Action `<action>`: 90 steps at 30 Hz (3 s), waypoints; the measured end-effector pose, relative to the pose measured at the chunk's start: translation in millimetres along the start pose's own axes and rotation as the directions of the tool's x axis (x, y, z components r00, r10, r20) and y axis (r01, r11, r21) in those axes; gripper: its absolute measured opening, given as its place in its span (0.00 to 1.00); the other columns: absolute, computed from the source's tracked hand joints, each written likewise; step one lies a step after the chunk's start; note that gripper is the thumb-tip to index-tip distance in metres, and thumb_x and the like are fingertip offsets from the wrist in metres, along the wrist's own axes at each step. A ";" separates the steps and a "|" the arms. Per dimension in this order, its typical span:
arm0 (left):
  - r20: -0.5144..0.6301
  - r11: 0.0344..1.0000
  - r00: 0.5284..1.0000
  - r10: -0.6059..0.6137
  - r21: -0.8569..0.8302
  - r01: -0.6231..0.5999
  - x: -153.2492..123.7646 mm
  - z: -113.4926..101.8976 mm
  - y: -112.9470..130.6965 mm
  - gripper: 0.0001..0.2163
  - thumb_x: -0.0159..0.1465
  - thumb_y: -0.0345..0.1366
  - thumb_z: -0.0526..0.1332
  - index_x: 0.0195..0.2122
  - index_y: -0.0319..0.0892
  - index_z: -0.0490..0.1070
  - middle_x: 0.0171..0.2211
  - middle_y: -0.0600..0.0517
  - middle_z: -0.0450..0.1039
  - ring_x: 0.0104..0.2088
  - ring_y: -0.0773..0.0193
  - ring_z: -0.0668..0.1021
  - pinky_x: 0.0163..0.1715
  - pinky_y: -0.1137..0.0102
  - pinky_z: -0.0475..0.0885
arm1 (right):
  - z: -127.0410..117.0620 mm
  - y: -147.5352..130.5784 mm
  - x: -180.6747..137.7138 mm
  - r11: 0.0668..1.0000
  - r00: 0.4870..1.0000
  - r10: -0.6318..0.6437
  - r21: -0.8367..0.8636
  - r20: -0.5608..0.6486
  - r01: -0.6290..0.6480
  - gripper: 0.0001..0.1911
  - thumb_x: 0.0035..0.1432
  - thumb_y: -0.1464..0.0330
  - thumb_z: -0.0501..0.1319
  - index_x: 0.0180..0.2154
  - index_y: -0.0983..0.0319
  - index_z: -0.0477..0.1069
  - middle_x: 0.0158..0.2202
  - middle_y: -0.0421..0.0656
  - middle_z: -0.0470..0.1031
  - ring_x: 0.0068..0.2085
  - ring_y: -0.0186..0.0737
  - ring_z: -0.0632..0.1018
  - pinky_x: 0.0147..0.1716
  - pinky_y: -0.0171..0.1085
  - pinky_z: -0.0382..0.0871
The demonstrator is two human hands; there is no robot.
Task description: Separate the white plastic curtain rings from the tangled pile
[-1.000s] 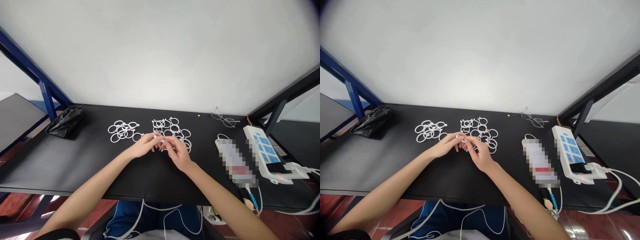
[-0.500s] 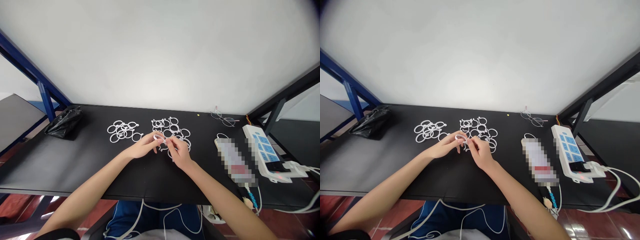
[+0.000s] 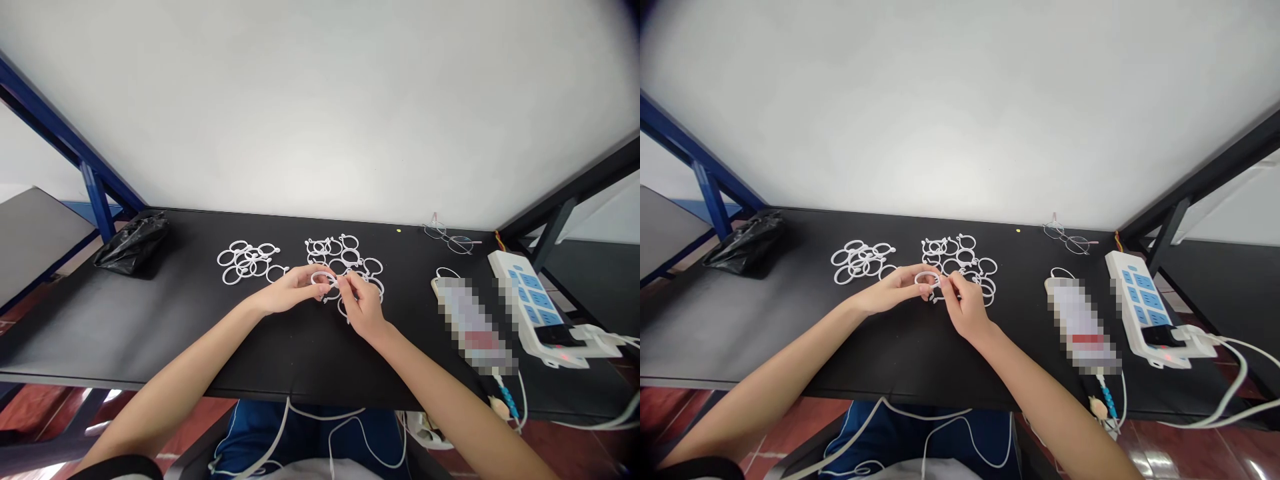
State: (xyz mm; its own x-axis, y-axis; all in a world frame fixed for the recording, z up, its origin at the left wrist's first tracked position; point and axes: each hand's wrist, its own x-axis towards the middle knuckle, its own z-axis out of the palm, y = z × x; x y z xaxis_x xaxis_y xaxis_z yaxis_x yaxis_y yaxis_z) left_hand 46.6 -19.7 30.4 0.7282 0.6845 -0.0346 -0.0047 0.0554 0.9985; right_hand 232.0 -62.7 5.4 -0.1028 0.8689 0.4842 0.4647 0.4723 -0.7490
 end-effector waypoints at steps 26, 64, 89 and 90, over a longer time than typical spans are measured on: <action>-0.239 0.940 0.965 0.109 0.341 -0.021 -1.0 19.7 -12.0 0.17 0.69 0.49 0.50 0.45 0.41 0.66 0.39 0.50 0.70 0.39 0.63 0.72 0.41 0.67 0.68 | 3.0 2.4 -3.6 1.000 0.999 0.010 0.027 0.046 -0.012 0.18 0.69 0.66 0.49 0.24 0.59 0.52 0.17 0.33 0.55 0.18 0.28 0.58 0.20 0.32 0.52; -0.200 0.883 0.961 0.189 0.463 -0.077 -3.0 19.3 1.2 0.14 0.69 0.47 0.51 0.41 0.41 0.67 0.36 0.51 0.71 0.36 0.63 0.73 0.37 0.69 0.68 | -3.0 1.3 -1.3 1.000 0.993 0.003 0.012 0.120 -0.004 0.19 0.69 0.63 0.47 0.24 0.59 0.52 0.17 0.34 0.55 0.19 0.30 0.60 0.20 0.33 0.55; -0.390 0.089 0.854 0.343 0.919 0.384 -3.7 -39.7 -28.6 0.17 0.69 0.49 0.51 0.39 0.40 0.70 0.37 0.43 0.77 0.44 0.50 0.76 0.58 0.49 0.54 | -1.7 4.5 5.2 0.981 0.897 -0.095 -0.110 0.431 0.157 0.08 0.56 0.75 0.63 0.38 0.59 0.70 0.33 0.41 0.76 0.39 0.41 0.74 0.47 0.45 0.67; -0.391 0.081 0.853 0.345 0.918 0.387 -3.7 -40.3 -29.7 0.17 0.68 0.49 0.52 0.39 0.40 0.70 0.36 0.44 0.77 0.43 0.50 0.76 0.58 0.49 0.54 | -1.0 4.6 4.8 0.981 0.896 -0.099 -0.107 0.432 0.160 0.07 0.57 0.75 0.63 0.38 0.59 0.70 0.33 0.41 0.76 0.39 0.41 0.74 0.47 0.45 0.67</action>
State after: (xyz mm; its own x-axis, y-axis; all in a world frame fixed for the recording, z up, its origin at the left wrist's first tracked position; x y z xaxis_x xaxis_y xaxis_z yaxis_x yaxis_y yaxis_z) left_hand 16.4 5.4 -0.8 0.3521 0.8873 0.2980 0.9111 -0.3978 0.1080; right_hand 234.5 -56.5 4.7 -0.5180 0.7961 0.3129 0.5337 0.5867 -0.6090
